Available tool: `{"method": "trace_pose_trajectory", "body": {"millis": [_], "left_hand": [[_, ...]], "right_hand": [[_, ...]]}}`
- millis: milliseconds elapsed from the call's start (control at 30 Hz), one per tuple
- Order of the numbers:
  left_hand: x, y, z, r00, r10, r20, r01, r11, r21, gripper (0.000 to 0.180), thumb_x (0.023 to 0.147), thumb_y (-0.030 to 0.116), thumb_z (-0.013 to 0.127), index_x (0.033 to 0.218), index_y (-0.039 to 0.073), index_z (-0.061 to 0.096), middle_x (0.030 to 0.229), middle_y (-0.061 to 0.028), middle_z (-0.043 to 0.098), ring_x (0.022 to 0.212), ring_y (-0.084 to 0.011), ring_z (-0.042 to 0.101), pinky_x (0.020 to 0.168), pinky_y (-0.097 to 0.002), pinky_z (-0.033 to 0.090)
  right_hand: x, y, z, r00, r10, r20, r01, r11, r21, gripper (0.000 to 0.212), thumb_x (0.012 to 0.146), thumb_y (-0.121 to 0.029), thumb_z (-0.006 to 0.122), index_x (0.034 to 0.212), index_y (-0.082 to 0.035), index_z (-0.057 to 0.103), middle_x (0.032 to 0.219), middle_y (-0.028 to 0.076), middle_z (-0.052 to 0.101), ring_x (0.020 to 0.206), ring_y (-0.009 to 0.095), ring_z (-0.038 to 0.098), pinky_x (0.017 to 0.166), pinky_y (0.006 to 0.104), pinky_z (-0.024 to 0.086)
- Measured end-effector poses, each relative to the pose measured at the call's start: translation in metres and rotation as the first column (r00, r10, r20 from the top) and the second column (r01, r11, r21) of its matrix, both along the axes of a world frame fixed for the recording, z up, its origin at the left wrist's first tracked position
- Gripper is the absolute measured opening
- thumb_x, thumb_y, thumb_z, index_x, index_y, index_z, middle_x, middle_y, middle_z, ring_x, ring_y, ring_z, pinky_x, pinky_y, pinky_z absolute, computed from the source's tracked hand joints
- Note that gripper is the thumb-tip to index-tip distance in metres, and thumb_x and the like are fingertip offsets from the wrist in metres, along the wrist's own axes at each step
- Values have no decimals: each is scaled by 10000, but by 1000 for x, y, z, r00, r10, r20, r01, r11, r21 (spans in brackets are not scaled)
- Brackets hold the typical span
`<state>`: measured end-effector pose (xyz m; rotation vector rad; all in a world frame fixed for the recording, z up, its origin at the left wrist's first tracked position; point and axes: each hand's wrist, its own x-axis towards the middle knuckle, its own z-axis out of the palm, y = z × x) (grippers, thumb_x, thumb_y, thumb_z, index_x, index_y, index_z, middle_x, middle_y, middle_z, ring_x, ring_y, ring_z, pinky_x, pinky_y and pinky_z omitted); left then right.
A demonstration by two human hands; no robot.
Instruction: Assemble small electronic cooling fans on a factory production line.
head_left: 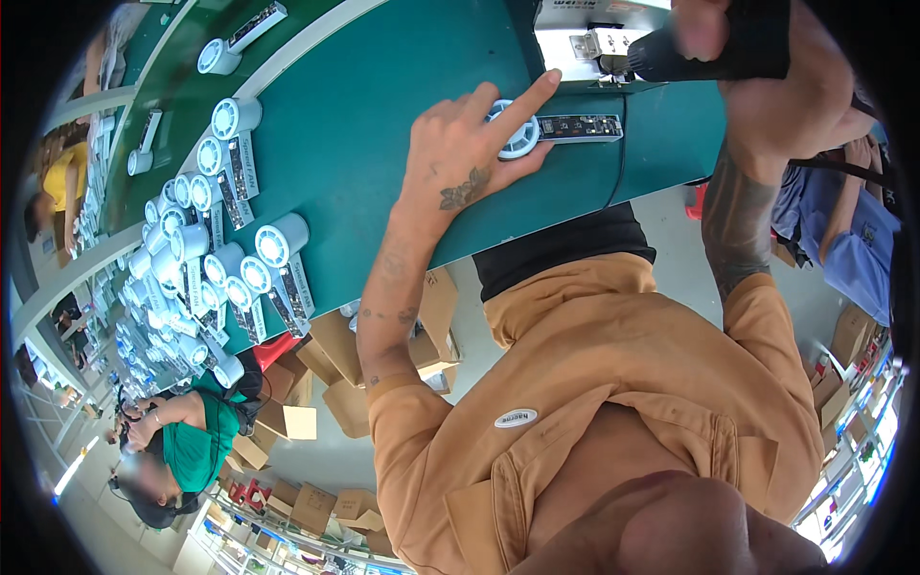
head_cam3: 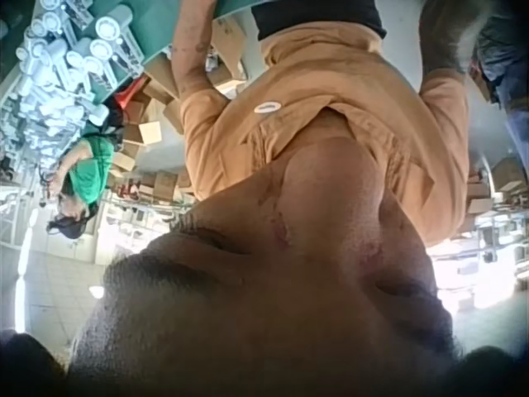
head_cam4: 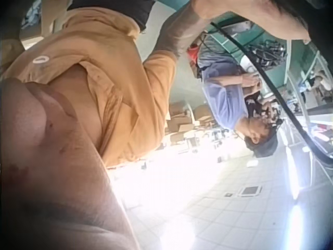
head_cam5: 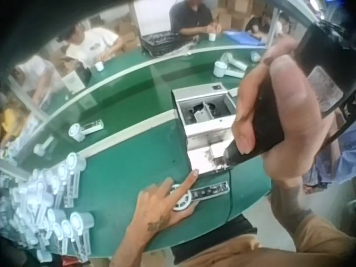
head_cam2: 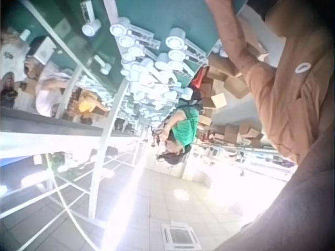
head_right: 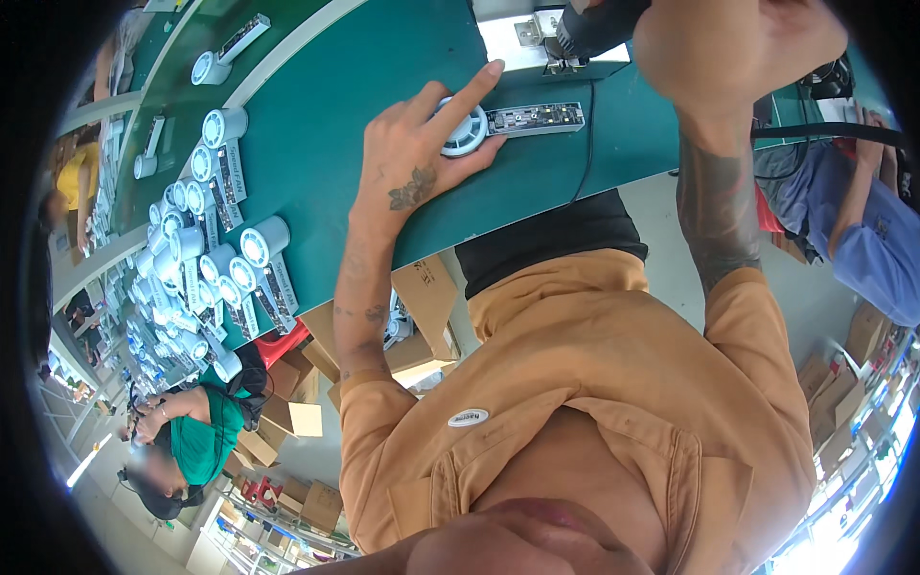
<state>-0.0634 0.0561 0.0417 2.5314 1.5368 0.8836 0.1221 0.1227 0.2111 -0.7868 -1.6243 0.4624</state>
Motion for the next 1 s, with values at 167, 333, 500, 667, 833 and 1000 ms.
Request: {"method": "trace_pose_trajectory", "body": {"millis": [167, 333, 500, 667, 833, 1000], "left_hand": [[-1, 1, -1, 1000, -11, 18, 11, 1000, 13, 719, 809, 402, 833, 1478, 355, 574, 778, -39, 527, 556, -205, 529, 532, -340, 478], [-2, -4, -2, 999, 15, -31, -14, 1000, 23, 759, 794, 402, 844, 1494, 338, 556, 785, -38, 513, 574, -190, 532, 533, -333, 465], [1, -4, 0, 998, -2, -69, 5, 999, 45, 832, 776, 386, 853, 1529, 302, 509, 808, -34, 482, 615, -176, 541, 553, -327, 450], [3, -6, 3, 992, 4, -125, 1, 999, 38, 870, 775, 367, 853, 1553, 267, 477, 831, -39, 473, 630, -176, 542, 562, -325, 440], [2, -6, 2, 990, -4, -140, 8, 999, 33, 887, 773, 358, 853, 1561, 250, 463, 851, -47, 487, 644, -178, 553, 568, -323, 446], [4, -6, 2, 991, -11, -130, 13, 1000, 17, 892, 776, 362, 851, 1567, 254, 454, 864, -49, 501, 654, -179, 561, 574, -322, 452]], "right_hand": [[16, 0, -14, 996, 94, -3, -94, 993, -69, 322, 1066, -312, 529, 1031, 7, 506, 643, 84, 570, 416, 116, 513, 394, 231, 447], [5, -10, -13, 996, 1, -85, -16, 984, -177, 301, 1072, -291, 510, 1102, 8, 484, 650, 94, 557, 414, 128, 508, 384, 241, 437], [-2, -22, -9, 969, -188, -162, 127, 936, -328, 297, 1069, -257, 501, 1204, 2, 450, 685, 114, 567, 411, 140, 498, 379, 250, 425], [-28, -21, 11, 804, -551, -221, 333, 727, -600, 295, 1057, -247, 510, 1197, 7, 452, 709, 138, 580, 411, 146, 497, 379, 257, 426], [6, -24, -23, 961, -209, -182, 132, 923, -363, 296, 1050, -238, 520, 1186, 17, 456, 709, 141, 580, 412, 139, 498, 377, 257, 428], [60, -1, -63, 954, 136, -267, -222, 920, -324, 382, 1037, -323, 409, 1122, 21, 554, 971, 178, 616, 607, 200, 557, 579, 366, 466]]}}
